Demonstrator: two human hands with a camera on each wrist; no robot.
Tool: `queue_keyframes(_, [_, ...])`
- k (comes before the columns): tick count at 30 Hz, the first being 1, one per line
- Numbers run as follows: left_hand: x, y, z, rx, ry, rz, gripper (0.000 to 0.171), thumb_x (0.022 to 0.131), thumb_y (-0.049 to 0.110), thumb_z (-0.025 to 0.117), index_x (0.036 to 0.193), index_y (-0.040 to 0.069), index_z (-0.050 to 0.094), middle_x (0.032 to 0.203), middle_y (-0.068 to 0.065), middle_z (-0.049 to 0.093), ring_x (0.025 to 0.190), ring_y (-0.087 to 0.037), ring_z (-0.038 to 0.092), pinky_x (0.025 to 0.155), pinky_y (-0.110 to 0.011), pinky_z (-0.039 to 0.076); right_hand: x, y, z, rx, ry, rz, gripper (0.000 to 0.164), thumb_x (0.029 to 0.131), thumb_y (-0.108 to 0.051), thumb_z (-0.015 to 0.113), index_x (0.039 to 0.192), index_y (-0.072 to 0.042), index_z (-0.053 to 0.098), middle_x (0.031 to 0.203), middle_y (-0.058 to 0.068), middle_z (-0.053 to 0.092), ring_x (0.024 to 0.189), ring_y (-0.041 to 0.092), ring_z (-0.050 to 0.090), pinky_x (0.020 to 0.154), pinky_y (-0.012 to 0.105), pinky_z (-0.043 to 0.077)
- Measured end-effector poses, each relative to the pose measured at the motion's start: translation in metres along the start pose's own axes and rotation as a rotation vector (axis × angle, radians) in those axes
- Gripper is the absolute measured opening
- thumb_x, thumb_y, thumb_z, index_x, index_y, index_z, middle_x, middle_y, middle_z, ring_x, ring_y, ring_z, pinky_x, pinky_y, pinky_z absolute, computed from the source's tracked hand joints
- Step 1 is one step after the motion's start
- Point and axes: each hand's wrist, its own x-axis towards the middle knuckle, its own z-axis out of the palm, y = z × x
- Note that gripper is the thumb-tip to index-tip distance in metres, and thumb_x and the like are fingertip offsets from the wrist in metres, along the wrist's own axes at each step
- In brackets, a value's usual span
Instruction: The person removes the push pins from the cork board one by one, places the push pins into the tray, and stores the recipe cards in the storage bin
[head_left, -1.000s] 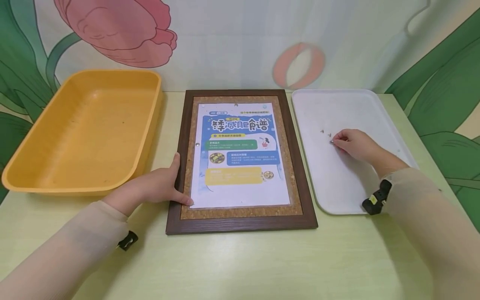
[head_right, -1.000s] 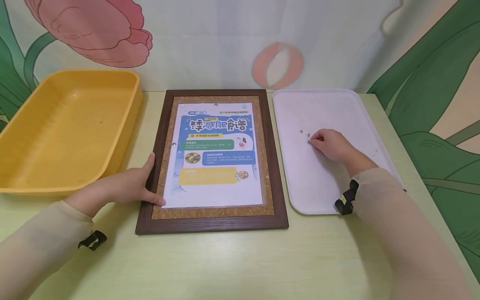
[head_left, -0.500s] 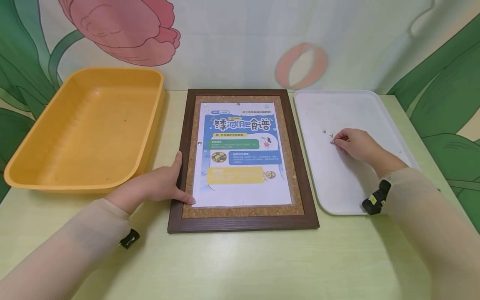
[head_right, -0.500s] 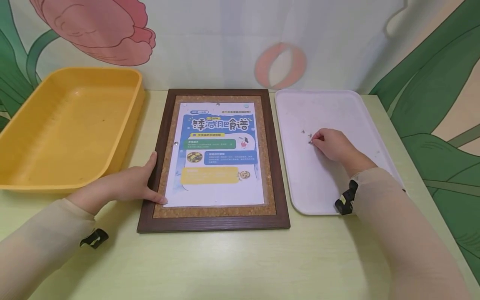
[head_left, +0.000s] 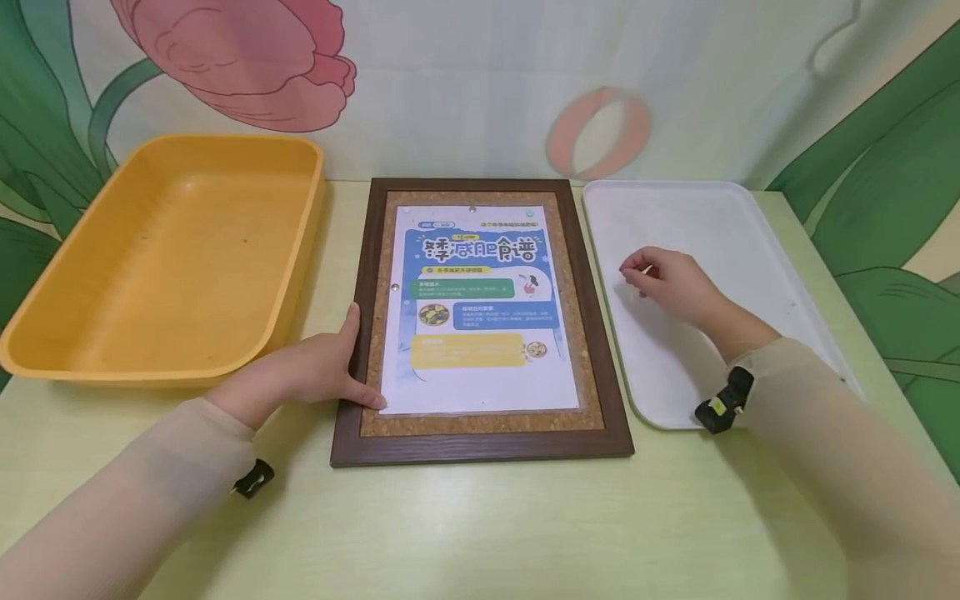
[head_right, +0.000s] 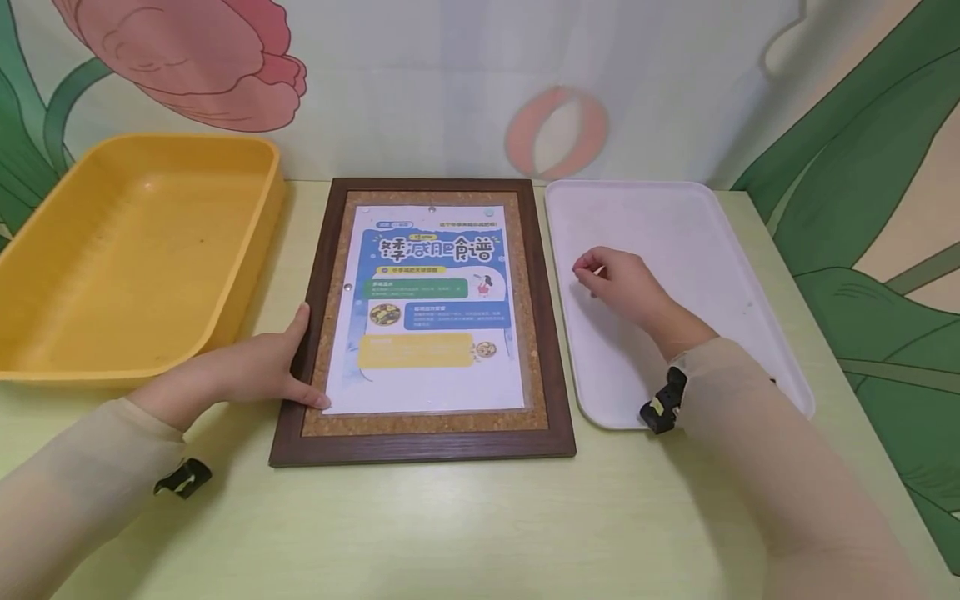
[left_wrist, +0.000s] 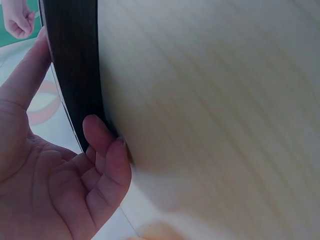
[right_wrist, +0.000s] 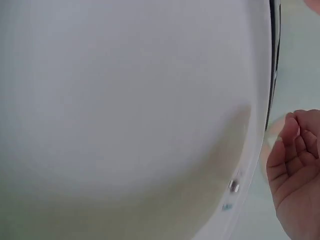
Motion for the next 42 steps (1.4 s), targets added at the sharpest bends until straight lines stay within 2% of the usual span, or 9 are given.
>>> queue_keyframes(9, [0.002,-0.001,-0.001,0.013,-0.005,-0.003,0.138,0.065,0.057,0.076,0.14,-0.012,-0.017,0.112,-0.035,0.054,0.086,-0.029,0.052,0.077,-0.039,0.043,0.013,-0.048,0.034,0.098,-0.125,-0.014,0.019,0.095,-0.017,0.056,0.106,-0.001,0.06,0.097,0.012,0.06,0.082,0.022,0.056,0.073,0.031,0.048])
queue_keyframes(18, [0.003,-0.002,-0.001,0.011,-0.004,0.009,0.138,0.065,0.057,0.077,0.14,-0.012,-0.017,0.106,-0.033,0.057,0.085,-0.028,0.053,0.076,-0.039,0.043,0.038,-0.115,0.066,0.067,-0.24,-0.176,0.016,0.092,-0.02,0.06,0.102,-0.008,0.064,0.093,0.005,0.062,0.079,0.018,0.056,0.07,0.029,0.044])
queue_keyframes(22, [0.002,-0.002,0.0,0.006,-0.003,0.01,0.138,0.065,0.056,0.077,0.14,-0.012,-0.017,0.107,-0.033,0.057,0.084,-0.028,0.052,0.074,-0.038,0.042,0.049,-0.14,0.079,0.09,-0.278,-0.195,0.016,0.092,-0.021,0.061,0.102,-0.01,0.065,0.092,0.003,0.062,0.08,0.018,0.053,0.071,0.028,0.043])
queue_keyframes(25, [0.002,-0.002,0.0,0.004,-0.005,0.008,0.138,0.065,0.056,0.077,0.139,-0.012,-0.017,0.109,-0.034,0.056,0.085,-0.028,0.053,0.074,-0.038,0.043,0.056,-0.15,0.088,0.133,-0.288,-0.199,0.017,0.092,-0.021,0.06,0.104,-0.01,0.065,0.092,0.003,0.062,0.08,0.017,0.053,0.071,0.026,0.043])
queue_keyframes(31, [0.002,-0.003,0.0,0.007,-0.005,0.009,0.138,0.065,0.058,0.076,0.14,-0.011,-0.017,0.114,-0.036,0.054,0.089,-0.028,0.054,0.079,-0.04,0.043,0.069,-0.159,0.105,0.207,-0.254,-0.25,0.018,0.092,-0.019,0.061,0.106,-0.01,0.065,0.093,0.002,0.061,0.079,0.016,0.054,0.07,0.025,0.044])
queue_keyframes(37, [0.001,-0.003,-0.001,0.018,0.002,0.018,0.138,0.066,0.058,0.075,0.139,-0.014,-0.017,0.116,-0.038,0.051,0.098,-0.031,0.055,0.087,-0.046,0.042,0.082,-0.175,0.123,0.138,-0.263,-0.272,0.018,0.09,-0.018,0.063,0.107,-0.011,0.068,0.099,-0.001,0.064,0.086,0.014,0.054,0.076,0.023,0.043])
queue_keyframes(42, [0.0,0.0,-0.001,0.021,-0.006,0.025,0.137,0.066,0.057,0.076,0.138,-0.014,-0.016,0.108,-0.036,0.056,0.093,-0.03,0.055,0.084,-0.044,0.044,0.09,-0.186,0.136,0.084,-0.295,-0.239,0.017,0.09,-0.017,0.063,0.105,-0.011,0.069,0.093,-0.001,0.064,0.084,0.012,0.054,0.076,0.02,0.042])
